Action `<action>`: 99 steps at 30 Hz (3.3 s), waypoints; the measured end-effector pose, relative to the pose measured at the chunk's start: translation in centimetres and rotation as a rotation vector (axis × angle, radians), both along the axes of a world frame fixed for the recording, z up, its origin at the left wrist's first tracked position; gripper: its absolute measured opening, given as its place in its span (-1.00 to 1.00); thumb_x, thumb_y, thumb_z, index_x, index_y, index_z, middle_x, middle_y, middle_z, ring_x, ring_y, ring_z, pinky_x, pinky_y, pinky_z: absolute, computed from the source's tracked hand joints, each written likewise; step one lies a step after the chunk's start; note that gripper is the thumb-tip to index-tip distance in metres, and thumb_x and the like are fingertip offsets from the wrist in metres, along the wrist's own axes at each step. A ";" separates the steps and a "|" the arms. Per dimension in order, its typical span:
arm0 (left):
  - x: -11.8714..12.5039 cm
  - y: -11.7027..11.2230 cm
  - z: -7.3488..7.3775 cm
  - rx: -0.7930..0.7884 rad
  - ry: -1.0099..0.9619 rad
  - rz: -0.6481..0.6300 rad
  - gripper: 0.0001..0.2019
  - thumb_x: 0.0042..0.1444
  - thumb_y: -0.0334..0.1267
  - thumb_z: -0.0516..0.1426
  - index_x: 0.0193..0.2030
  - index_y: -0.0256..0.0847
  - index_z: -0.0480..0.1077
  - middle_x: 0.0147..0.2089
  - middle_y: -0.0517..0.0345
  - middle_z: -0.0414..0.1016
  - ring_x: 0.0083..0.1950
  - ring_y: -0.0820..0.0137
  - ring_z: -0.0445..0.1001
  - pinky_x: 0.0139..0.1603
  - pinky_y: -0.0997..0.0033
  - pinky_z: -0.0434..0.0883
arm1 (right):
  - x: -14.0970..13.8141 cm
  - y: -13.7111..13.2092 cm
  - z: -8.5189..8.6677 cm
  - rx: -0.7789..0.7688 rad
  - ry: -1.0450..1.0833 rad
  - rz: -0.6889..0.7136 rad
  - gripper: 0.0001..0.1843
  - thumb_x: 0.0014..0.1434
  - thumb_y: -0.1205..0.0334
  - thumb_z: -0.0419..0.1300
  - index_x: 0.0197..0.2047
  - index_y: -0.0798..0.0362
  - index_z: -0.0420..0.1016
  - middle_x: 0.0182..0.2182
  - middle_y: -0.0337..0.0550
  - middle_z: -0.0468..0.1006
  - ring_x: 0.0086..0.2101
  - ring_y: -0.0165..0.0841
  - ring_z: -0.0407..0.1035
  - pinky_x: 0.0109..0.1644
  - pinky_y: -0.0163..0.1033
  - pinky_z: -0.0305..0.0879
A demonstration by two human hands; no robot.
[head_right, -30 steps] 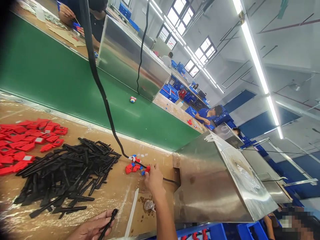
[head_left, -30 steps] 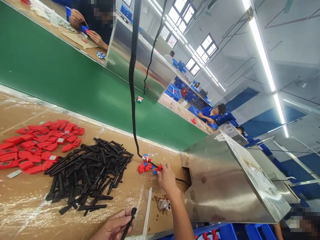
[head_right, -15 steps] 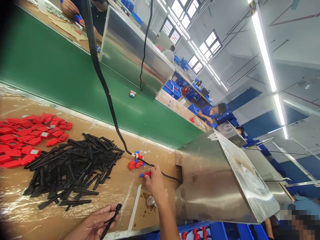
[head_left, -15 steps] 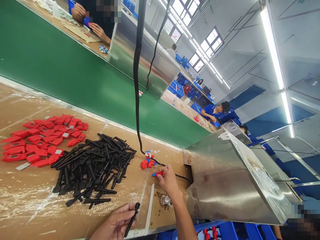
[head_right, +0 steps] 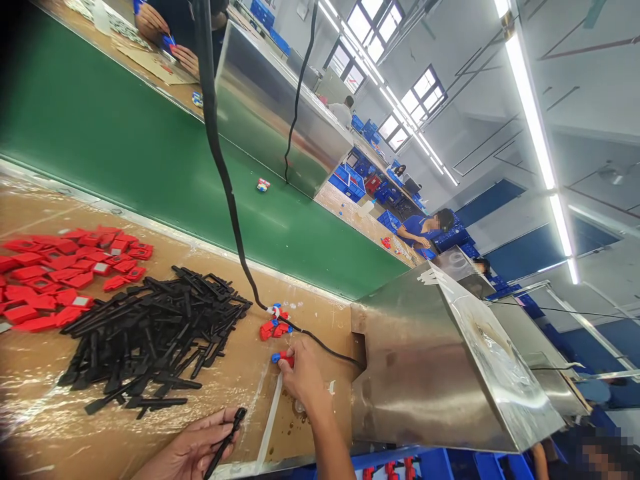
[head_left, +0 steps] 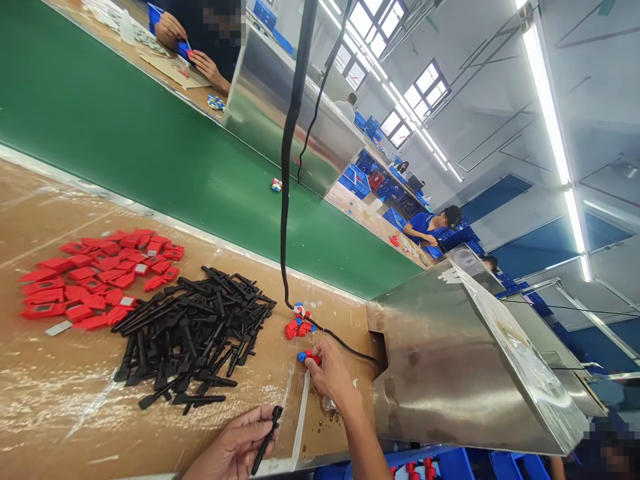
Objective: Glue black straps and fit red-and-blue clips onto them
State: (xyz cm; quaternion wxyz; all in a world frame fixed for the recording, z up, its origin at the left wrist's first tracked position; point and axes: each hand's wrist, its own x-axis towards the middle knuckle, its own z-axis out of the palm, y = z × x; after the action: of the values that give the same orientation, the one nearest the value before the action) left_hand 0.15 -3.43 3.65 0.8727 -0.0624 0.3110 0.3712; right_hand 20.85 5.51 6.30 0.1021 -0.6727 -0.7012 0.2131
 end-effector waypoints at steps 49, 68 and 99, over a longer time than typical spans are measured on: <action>-0.5 0.6 -1.1 0.034 0.094 0.102 -0.60 -0.25 -0.48 0.56 -0.24 -0.28 0.61 -0.46 0.10 0.64 -0.48 0.48 0.56 -0.65 0.80 0.30 | -3.0 -4.9 4.1 -0.365 1.348 -0.400 -0.46 -0.01 -0.10 0.58 -0.14 -0.02 0.47 -0.59 -0.46 0.35 -0.67 -0.63 -0.07 -0.64 -0.52 -0.20; -0.6 0.9 -2.3 -0.024 0.156 0.122 -0.62 -0.30 -0.44 0.51 -0.24 -0.29 0.65 -0.43 0.07 0.63 -0.47 0.38 0.54 -0.56 0.64 0.41 | -4.6 -8.0 4.9 -0.219 1.556 -0.436 -0.41 -0.24 0.10 0.68 -0.12 -0.01 0.66 -0.45 -0.21 0.59 -0.53 -0.43 0.39 -0.45 -0.37 0.30; -0.9 -0.2 4.0 0.391 0.507 0.158 -0.42 -0.42 0.20 0.57 -0.35 -0.18 0.64 -0.53 0.21 0.46 -0.51 0.45 0.27 -0.57 0.56 0.22 | -6.9 -9.5 2.4 -0.157 1.193 -0.382 -0.37 -0.01 -0.34 0.46 -0.22 0.12 0.70 -0.58 -0.29 0.40 -0.64 -0.54 0.21 -0.64 -0.47 0.26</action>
State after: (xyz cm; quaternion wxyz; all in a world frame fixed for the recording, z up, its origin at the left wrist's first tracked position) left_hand -0.74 -3.61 7.64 0.7315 0.1768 0.4354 0.4941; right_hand 13.98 -3.94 8.73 0.4621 -0.5570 -0.3733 0.5804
